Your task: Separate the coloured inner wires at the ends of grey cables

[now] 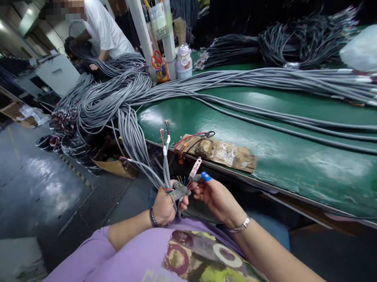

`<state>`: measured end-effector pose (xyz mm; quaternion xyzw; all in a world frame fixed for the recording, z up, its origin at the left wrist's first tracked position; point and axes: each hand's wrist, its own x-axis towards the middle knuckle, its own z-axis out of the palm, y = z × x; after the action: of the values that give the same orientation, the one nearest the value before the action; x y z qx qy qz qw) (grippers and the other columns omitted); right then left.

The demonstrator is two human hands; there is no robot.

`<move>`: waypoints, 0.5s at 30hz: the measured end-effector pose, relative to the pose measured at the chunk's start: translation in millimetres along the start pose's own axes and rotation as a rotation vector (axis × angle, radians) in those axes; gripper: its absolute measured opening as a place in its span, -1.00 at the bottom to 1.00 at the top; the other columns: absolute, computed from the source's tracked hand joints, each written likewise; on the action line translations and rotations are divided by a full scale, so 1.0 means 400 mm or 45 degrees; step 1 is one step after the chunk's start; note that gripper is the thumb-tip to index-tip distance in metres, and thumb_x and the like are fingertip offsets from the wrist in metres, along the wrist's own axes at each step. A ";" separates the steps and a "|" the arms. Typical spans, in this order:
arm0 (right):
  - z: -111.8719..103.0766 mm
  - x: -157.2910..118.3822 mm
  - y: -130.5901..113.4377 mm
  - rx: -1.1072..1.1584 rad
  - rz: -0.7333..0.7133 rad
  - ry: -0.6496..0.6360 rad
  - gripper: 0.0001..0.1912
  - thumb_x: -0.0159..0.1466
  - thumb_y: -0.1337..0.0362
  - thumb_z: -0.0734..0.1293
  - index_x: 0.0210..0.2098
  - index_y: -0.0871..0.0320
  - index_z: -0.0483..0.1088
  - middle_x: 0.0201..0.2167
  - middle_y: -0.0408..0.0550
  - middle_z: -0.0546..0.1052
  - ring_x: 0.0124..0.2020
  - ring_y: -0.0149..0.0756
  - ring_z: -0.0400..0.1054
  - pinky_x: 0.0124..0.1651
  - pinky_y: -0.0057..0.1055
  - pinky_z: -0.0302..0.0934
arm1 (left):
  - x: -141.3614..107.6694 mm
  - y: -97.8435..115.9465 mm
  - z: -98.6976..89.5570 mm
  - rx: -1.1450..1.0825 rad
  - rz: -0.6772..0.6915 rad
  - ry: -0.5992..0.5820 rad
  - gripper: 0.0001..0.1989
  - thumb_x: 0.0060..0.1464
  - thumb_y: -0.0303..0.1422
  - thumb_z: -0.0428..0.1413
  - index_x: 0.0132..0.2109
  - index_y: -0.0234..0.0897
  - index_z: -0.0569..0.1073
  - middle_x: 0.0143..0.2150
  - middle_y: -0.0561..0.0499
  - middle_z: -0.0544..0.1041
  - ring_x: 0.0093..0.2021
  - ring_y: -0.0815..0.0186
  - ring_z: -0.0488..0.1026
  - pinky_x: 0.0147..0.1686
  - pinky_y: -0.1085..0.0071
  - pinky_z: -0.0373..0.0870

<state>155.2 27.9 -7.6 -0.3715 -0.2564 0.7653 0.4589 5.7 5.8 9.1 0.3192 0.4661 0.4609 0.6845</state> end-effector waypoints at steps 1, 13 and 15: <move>-0.002 0.007 -0.007 0.031 0.012 0.025 -0.61 0.12 -0.09 0.36 -0.44 0.15 0.46 -0.52 -0.10 0.46 -0.54 -0.38 0.27 -0.42 -0.40 0.26 | 0.000 0.003 0.003 0.002 0.003 -0.004 -0.64 -0.22 -0.15 0.28 -0.49 -0.32 0.34 -0.67 0.07 0.42 -0.73 0.46 0.30 -0.74 0.57 0.14; 0.017 0.062 -0.060 0.066 -0.049 -0.002 -0.63 0.08 -0.05 0.42 -0.48 0.15 0.45 -0.56 -0.14 0.48 -0.55 -0.40 0.31 -0.47 -0.44 0.25 | 0.016 0.023 0.048 -0.038 -0.009 0.041 -0.67 -0.23 -0.19 0.27 -0.51 -0.33 0.34 -0.70 0.08 0.41 -0.76 0.48 0.26 -0.76 0.59 0.11; 0.006 0.065 -0.052 0.078 -0.079 -0.038 -0.64 0.08 -0.05 0.42 -0.44 0.14 0.47 -0.52 -0.12 0.51 -0.51 -0.36 0.34 -0.41 -0.39 0.27 | 0.018 0.021 0.051 -0.038 -0.018 0.051 -0.68 -0.23 -0.19 0.27 -0.52 -0.32 0.33 -0.69 0.08 0.41 -0.76 0.48 0.26 -0.76 0.59 0.10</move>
<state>156.1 60.4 0.3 -0.3376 -0.2510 0.7637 0.4897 22.9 15.4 21.1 0.2961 0.4750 0.4693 0.6830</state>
